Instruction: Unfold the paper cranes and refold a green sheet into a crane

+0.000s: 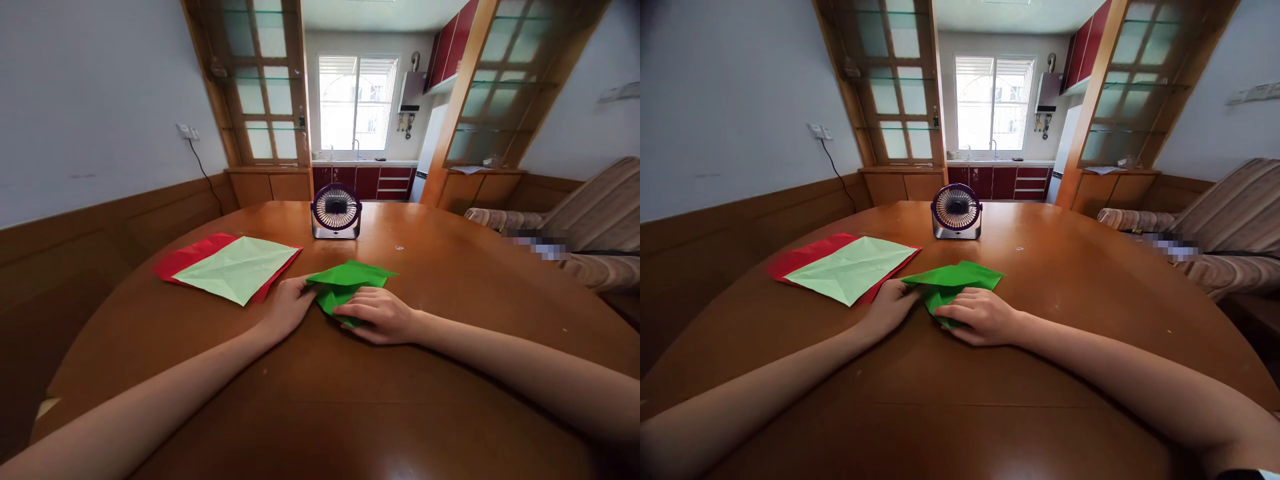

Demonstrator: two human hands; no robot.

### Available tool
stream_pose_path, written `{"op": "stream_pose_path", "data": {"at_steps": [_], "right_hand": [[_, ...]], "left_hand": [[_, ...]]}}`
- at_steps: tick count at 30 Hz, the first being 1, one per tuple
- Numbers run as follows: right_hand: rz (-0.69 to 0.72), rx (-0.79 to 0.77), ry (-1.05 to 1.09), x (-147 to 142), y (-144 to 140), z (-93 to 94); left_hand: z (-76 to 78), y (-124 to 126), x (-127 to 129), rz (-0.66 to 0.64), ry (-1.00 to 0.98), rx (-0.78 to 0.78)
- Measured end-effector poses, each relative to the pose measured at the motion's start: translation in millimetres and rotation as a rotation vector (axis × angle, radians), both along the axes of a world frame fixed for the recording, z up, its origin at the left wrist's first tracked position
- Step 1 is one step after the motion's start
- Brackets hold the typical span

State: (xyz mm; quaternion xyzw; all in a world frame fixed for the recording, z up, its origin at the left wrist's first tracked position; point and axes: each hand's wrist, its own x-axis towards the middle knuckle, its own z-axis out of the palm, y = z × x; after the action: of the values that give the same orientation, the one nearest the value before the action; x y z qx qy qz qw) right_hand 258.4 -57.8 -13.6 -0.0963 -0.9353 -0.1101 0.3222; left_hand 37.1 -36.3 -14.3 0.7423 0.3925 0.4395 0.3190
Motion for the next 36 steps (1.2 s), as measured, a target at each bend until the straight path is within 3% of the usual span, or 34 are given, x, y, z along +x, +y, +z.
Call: {"op": "stream_pose_path", "data": {"at_steps": [4,10,12,25,30,33,36], "right_hand": [[0.016,-0.087,0.089,0.6,-0.6,1.5],[-0.031,-0.097,0.249,0.8,-2.8,5.7],[-0.03,-0.108,0.296,0.1,-4.4,7.8],[-0.023,-0.133,0.398,-8.9,-15.5,21.7],[-0.093,-0.171,0.471,-9.0,-20.3,30.2],[-0.146,-0.207,0.412,-7.9,-20.8,38.3],[-0.093,-0.233,0.319,-7.0,-18.5,45.0]], "left_hand": [[1.8,-1.9,1.2,-0.015,0.023,0.007],[4.8,-8.6,0.8,-0.371,0.034,-0.023],[5.5,-11.0,0.4,-0.429,0.071,-0.02],[2.3,-12.0,9.3,-0.253,0.429,0.296],[0.8,-12.2,7.4,-0.148,0.502,0.385],[0.4,-12.4,7.3,-0.078,0.558,0.435],[1.6,-13.0,7.3,-0.043,0.604,0.493]]}}
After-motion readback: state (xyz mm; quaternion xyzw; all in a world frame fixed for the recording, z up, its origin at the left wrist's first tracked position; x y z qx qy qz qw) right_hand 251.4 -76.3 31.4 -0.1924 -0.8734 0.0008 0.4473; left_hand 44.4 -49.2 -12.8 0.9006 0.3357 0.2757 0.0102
